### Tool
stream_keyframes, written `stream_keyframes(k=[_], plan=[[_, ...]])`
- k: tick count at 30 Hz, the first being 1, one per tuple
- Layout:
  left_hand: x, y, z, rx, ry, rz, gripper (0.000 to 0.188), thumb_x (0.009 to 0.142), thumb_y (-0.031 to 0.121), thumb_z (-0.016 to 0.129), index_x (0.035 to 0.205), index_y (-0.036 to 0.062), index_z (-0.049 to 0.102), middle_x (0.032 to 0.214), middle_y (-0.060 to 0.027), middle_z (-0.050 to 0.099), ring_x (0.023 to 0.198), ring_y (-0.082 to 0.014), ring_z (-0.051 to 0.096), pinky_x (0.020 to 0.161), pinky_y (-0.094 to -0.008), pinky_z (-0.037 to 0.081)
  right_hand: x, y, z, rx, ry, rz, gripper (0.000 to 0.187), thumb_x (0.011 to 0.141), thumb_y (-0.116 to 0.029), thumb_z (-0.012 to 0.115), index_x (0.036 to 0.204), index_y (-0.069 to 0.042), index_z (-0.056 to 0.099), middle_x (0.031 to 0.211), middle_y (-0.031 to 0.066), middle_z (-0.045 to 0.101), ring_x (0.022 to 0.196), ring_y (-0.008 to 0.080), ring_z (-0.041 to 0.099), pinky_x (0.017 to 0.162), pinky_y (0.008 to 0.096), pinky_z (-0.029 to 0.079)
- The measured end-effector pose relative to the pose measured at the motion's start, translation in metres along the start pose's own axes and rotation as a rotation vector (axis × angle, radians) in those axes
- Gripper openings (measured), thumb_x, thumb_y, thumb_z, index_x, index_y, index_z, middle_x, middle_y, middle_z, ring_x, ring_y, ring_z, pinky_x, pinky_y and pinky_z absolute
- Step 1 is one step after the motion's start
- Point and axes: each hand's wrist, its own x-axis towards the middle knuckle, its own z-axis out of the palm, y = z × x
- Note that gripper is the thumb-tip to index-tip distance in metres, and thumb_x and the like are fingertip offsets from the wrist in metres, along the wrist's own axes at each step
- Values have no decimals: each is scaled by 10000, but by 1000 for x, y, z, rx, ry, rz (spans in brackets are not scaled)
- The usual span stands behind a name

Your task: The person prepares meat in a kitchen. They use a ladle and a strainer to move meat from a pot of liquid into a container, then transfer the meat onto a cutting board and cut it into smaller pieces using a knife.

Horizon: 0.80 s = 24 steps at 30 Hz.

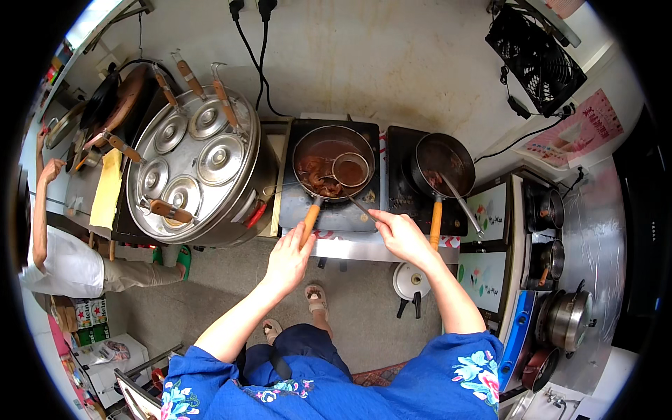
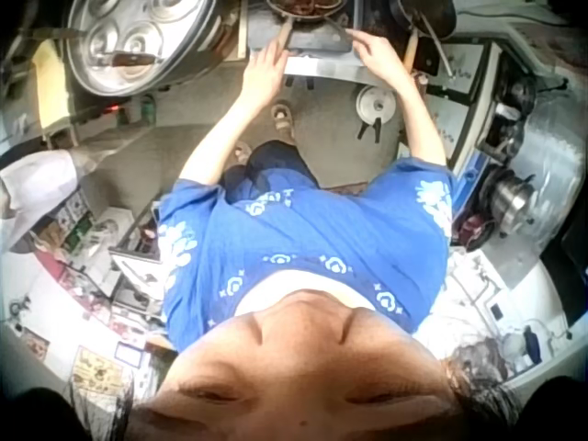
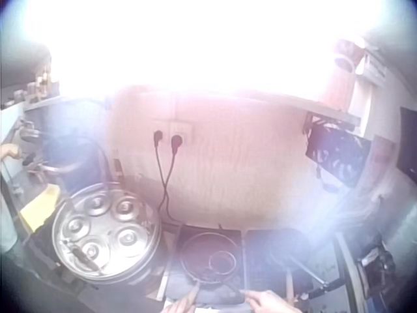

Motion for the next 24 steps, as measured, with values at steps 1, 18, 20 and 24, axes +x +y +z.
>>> stream_keyframes(k=[1,18,20,24], plan=[[-1,0,0,-3,2,1,512,823,42,626,1332,31,571,1456,-268,438,1309,-371,507,1078,-452,431,-1,1,2,-10,20,-28,372,975,-94,530,1324,9,607,1160,237,695,1100,353,686,960,385,516],[-3,4,-1,-6,16,-4,488,829,52,635,1312,23,577,1459,-287,434,1292,-383,520,1080,-459,430,-5,21,17,95,110,-77,375,985,-121,540,1324,25,606,1067,172,744,933,265,726,848,346,545],[-5,5,-4,-12,27,-4,488,834,61,643,1315,23,574,1460,-286,433,1289,-385,522,1078,-460,431,-2,27,16,323,27,54,392,1001,-125,528,1366,6,584,873,65,654,690,134,562,619,272,464],[-15,6,-19,-61,57,-2,491,857,91,665,1332,27,560,1464,-279,431,1286,-396,522,1073,-466,435,0,25,13,810,-46,323,424,1008,-117,515,1418,-8,528,722,-40,490,507,13,337,416,184,245]])
